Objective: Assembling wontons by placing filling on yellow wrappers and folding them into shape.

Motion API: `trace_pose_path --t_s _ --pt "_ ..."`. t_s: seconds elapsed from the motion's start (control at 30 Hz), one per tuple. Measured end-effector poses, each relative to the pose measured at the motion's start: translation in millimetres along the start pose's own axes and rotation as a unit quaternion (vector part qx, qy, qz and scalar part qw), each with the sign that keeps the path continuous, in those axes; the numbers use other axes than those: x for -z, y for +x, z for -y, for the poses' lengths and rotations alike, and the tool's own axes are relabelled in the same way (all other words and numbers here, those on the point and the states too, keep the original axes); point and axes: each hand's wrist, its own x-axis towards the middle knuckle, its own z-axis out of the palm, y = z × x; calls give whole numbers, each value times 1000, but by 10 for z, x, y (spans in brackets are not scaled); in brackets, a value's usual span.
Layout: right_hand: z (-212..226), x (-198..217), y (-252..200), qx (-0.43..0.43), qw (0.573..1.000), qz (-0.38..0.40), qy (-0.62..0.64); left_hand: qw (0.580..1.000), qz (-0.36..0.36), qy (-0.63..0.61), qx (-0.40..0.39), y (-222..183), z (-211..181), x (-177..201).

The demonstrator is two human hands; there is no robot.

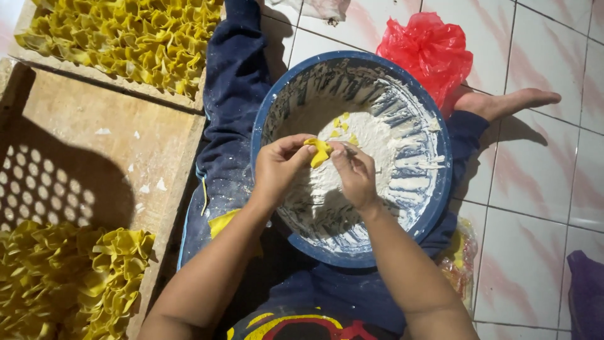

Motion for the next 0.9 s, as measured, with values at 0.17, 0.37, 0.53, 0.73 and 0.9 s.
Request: trace_pose_path --t_s 0.17,0.37,0.53,0.73,0.9 --pt "-110 -138 -10 65 997 -34 -37 975 -8 146 -165 -155 -145 -68" --pt "-4 -66 46 94 986 -53 -127 930 48 218 -291 -220 -127 -114" --pt "-71 1 33 94 986 -29 -135 916 56 276 -285 -212 -93 -71" --pt "-52 78 76 96 989 35 -107 962 31 222 -154 -98 56 -16" --pt "-90 189 72 73 979 -98 -164 991 98 -66 -54 -45 -31 19"
